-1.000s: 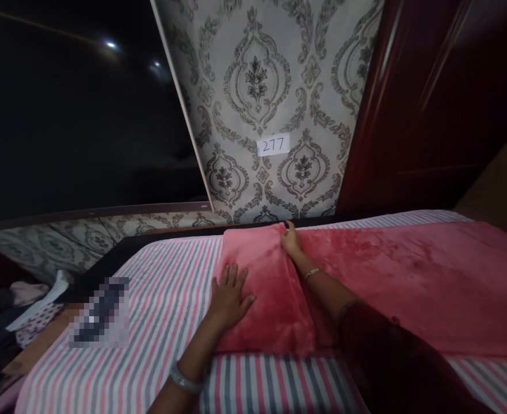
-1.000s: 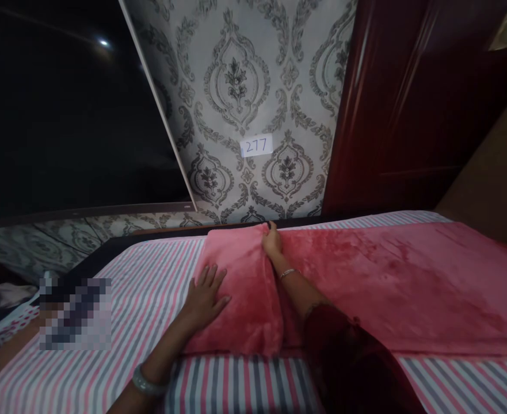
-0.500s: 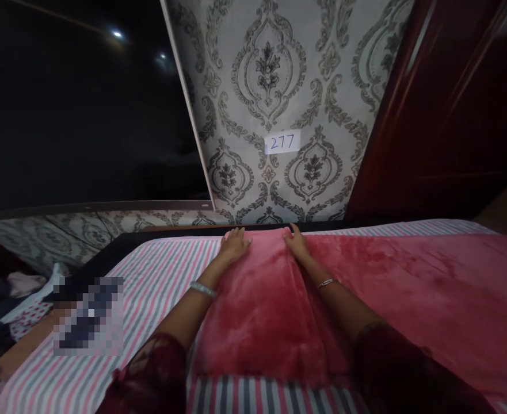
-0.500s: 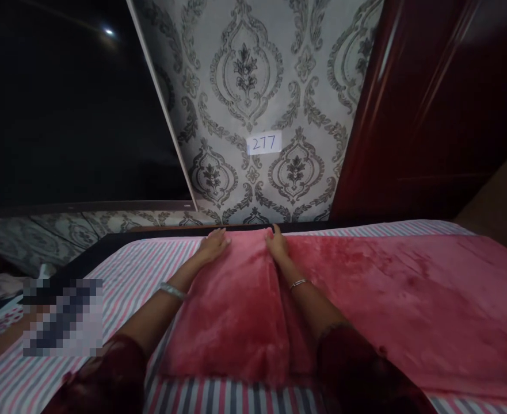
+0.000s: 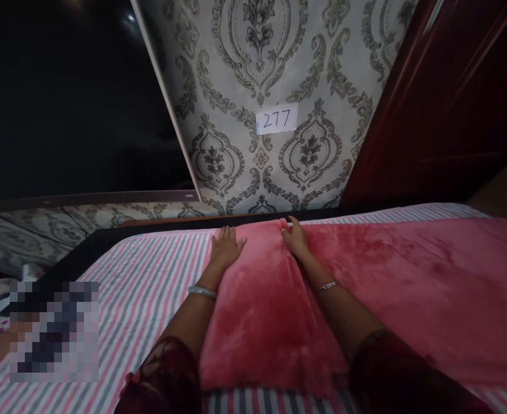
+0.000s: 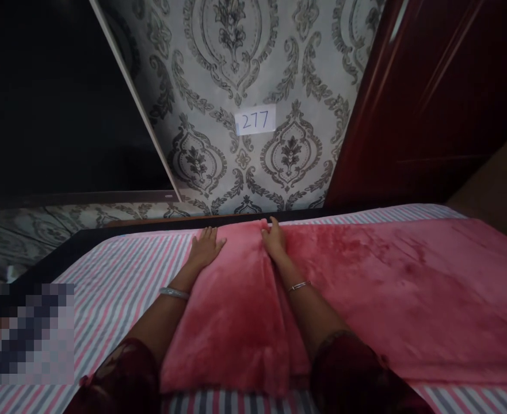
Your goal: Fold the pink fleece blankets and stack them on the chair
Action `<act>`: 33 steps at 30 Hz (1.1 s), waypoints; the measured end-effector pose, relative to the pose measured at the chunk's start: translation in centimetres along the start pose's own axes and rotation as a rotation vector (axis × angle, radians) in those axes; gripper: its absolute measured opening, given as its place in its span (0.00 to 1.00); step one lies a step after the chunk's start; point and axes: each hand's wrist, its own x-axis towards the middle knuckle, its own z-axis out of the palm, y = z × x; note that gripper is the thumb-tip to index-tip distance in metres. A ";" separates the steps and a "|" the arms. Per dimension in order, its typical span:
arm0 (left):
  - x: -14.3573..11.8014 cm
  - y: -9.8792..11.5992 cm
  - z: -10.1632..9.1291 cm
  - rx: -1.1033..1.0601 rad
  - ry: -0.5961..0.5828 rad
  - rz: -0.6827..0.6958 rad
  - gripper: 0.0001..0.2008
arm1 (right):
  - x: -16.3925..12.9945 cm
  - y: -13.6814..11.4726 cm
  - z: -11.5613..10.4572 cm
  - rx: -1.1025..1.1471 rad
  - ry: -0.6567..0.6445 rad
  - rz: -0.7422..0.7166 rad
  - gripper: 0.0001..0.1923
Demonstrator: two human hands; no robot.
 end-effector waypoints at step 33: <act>-10.8 -0.3 -2.0 -0.054 -0.093 0.121 0.32 | -10.1 0.2 -5.4 0.032 -0.118 -0.034 0.31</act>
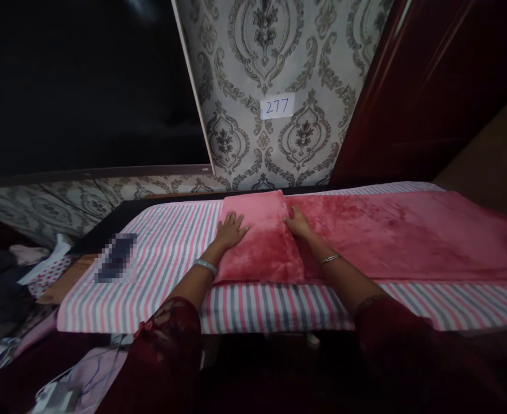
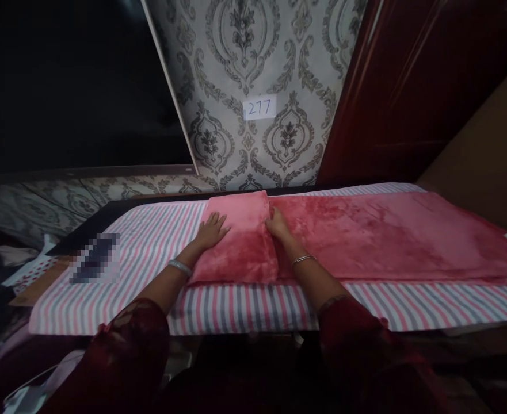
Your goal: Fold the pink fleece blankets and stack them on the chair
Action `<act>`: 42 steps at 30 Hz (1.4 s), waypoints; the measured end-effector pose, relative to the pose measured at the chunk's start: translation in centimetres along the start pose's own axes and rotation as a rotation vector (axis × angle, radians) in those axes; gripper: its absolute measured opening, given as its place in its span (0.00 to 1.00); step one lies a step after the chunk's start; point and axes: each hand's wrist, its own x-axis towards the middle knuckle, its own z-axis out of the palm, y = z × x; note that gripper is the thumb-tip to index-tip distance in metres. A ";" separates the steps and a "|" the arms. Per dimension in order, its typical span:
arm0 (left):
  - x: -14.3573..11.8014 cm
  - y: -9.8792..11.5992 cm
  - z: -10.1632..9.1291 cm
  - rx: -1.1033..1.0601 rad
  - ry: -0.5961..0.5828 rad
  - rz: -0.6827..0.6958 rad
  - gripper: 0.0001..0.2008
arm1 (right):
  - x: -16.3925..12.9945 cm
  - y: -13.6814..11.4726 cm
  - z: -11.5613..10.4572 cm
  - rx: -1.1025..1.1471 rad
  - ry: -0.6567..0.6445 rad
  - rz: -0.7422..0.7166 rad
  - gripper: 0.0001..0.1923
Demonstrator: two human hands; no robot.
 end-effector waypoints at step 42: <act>-3.5 2.7 -3.2 -0.085 0.138 0.049 0.24 | 2.2 -5.5 0.7 -0.488 -0.101 -0.300 0.30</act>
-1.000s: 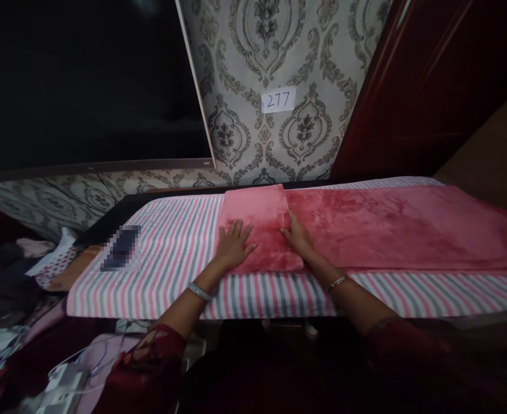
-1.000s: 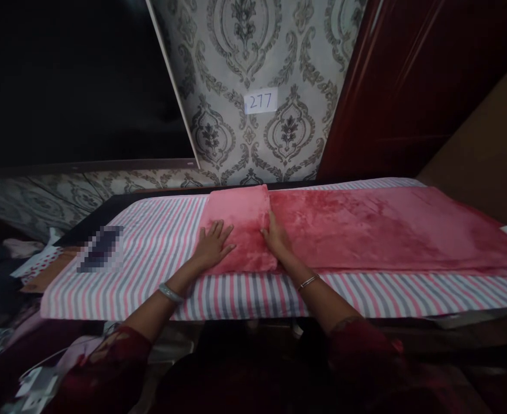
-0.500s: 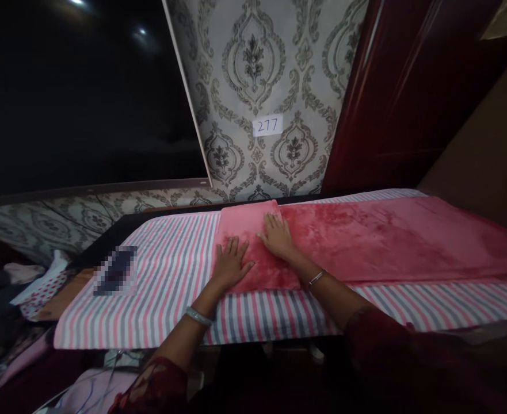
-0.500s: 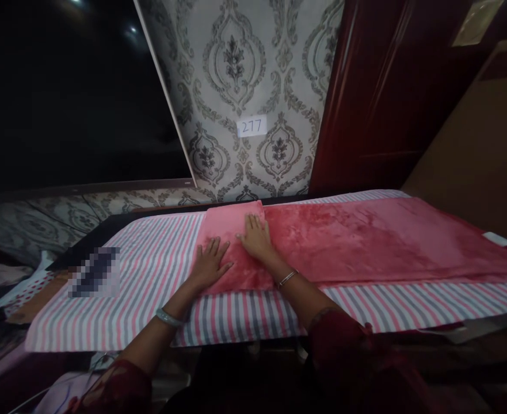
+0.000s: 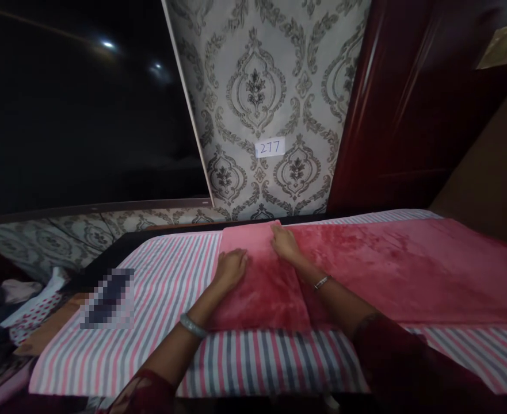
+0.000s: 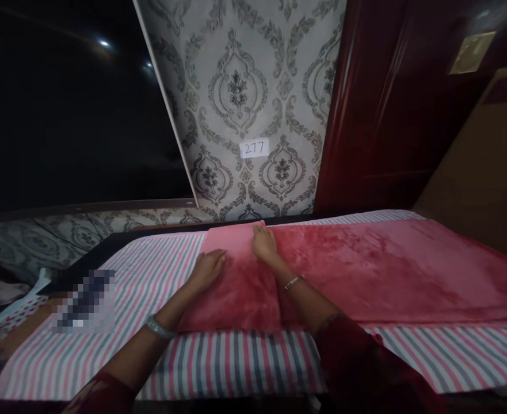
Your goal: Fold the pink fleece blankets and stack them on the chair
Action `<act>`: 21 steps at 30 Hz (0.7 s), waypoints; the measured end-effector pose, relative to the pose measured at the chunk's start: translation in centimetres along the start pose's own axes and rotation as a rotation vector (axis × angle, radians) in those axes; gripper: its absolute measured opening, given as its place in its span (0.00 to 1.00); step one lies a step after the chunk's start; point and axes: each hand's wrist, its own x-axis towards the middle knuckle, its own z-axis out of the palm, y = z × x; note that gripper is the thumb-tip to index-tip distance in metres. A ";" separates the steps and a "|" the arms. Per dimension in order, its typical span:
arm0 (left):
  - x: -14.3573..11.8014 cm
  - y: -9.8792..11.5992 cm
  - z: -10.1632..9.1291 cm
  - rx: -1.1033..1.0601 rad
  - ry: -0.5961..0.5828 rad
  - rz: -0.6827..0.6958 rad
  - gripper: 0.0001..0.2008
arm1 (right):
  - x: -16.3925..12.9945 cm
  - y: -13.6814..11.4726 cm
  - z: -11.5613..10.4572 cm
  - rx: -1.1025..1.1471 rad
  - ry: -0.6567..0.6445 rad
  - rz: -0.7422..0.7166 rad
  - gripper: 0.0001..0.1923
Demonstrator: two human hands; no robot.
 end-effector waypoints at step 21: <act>12.8 -3.3 6.0 0.029 -0.024 -0.291 0.33 | 3.0 2.4 6.4 -0.130 -0.054 0.022 0.30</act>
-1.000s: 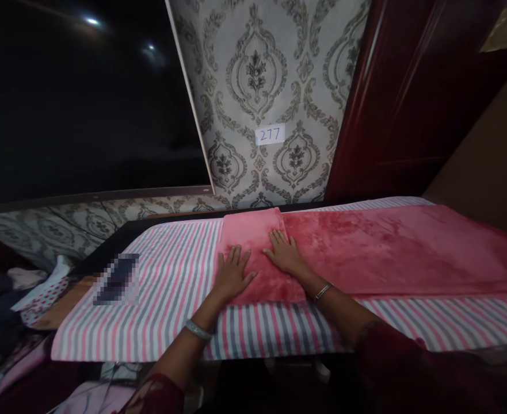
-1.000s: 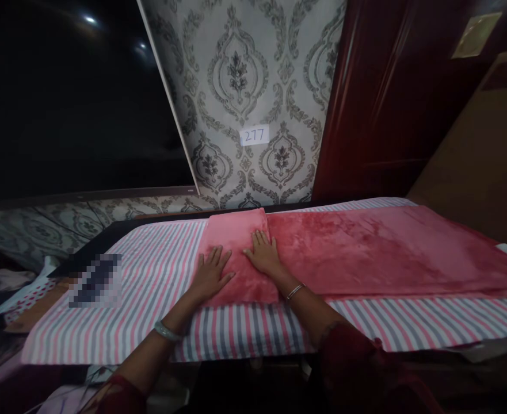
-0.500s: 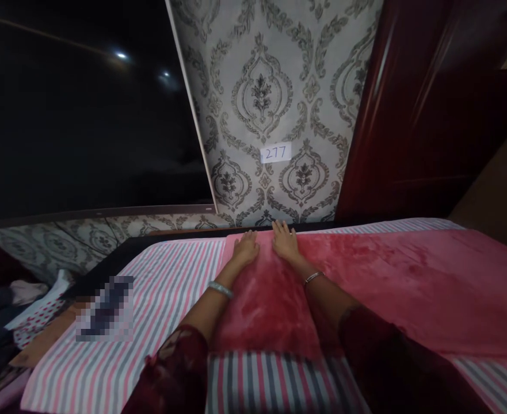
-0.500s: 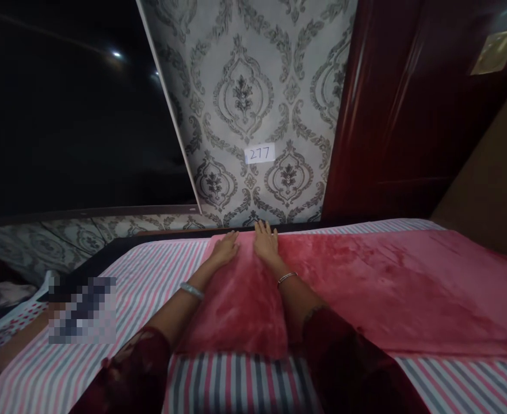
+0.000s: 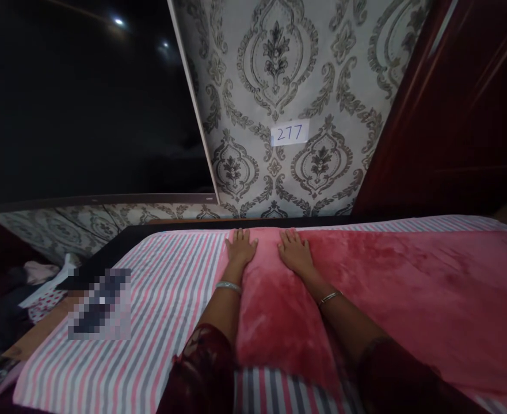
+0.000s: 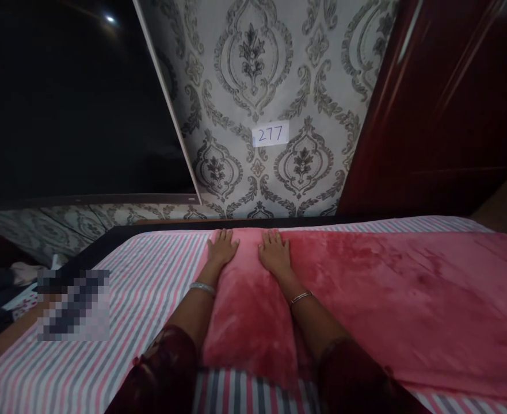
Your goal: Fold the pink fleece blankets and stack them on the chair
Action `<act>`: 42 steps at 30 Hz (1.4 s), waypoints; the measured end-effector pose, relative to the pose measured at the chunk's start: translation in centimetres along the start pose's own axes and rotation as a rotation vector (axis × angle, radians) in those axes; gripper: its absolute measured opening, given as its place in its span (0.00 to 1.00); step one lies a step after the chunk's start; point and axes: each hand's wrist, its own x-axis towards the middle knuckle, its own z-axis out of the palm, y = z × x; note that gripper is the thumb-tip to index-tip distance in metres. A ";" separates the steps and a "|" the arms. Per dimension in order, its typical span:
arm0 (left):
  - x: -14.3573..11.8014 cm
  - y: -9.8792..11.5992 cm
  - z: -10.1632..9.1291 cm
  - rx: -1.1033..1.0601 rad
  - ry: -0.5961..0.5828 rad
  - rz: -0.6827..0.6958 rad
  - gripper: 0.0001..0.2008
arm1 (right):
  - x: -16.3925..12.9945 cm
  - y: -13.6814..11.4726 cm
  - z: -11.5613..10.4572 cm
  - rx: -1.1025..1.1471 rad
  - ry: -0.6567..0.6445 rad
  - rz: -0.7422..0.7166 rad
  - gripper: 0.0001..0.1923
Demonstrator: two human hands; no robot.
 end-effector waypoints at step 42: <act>-14.6 -1.3 1.0 0.134 0.133 0.383 0.30 | -11.4 -2.0 -2.3 -0.030 0.026 -0.082 0.29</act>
